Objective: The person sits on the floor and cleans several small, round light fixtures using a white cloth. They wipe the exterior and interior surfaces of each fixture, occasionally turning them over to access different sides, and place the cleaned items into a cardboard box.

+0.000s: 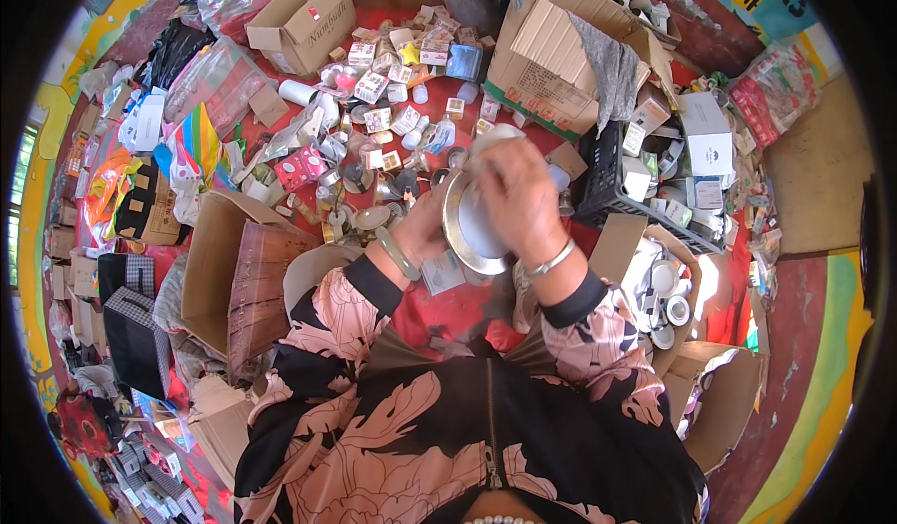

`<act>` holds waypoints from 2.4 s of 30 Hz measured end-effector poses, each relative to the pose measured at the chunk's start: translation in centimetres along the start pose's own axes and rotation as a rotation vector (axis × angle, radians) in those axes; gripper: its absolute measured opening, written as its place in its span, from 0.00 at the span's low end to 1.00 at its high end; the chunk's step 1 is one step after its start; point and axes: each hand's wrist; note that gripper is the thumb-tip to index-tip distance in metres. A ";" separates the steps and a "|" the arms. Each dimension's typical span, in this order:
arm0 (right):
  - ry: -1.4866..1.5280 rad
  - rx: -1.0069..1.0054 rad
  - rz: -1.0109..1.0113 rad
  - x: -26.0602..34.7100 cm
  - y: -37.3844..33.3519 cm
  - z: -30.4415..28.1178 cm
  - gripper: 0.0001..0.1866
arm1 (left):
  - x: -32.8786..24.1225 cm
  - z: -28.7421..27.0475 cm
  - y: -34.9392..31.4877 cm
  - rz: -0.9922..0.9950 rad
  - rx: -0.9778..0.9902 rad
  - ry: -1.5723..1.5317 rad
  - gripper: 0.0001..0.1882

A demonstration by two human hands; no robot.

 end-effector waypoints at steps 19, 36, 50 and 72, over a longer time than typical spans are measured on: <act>0.145 0.066 -0.017 2.3 -0.6 -0.2 0.08 | 0.4 -0.9 0.6 -0.129 0.115 -0.451 0.20; 0.224 0.068 -0.023 3.8 -0.8 -0.5 0.09 | 0.8 0.2 0.0 -0.061 -0.019 -0.203 0.21; 0.169 0.081 -0.166 3.6 -0.9 -1.3 0.10 | -1.2 0.4 1.0 -0.021 -0.070 -0.066 0.19; 0.879 0.127 0.762 -2.2 0.5 -4.6 0.06 | -2.0 -2.8 0.0 -0.115 0.220 -0.734 0.20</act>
Point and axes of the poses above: each hand's wrist, its own y-axis towards the middle knuckle, its own z-axis out of the palm, x = y × z, and after that the axes turned 2 degrees about -y, right-handed
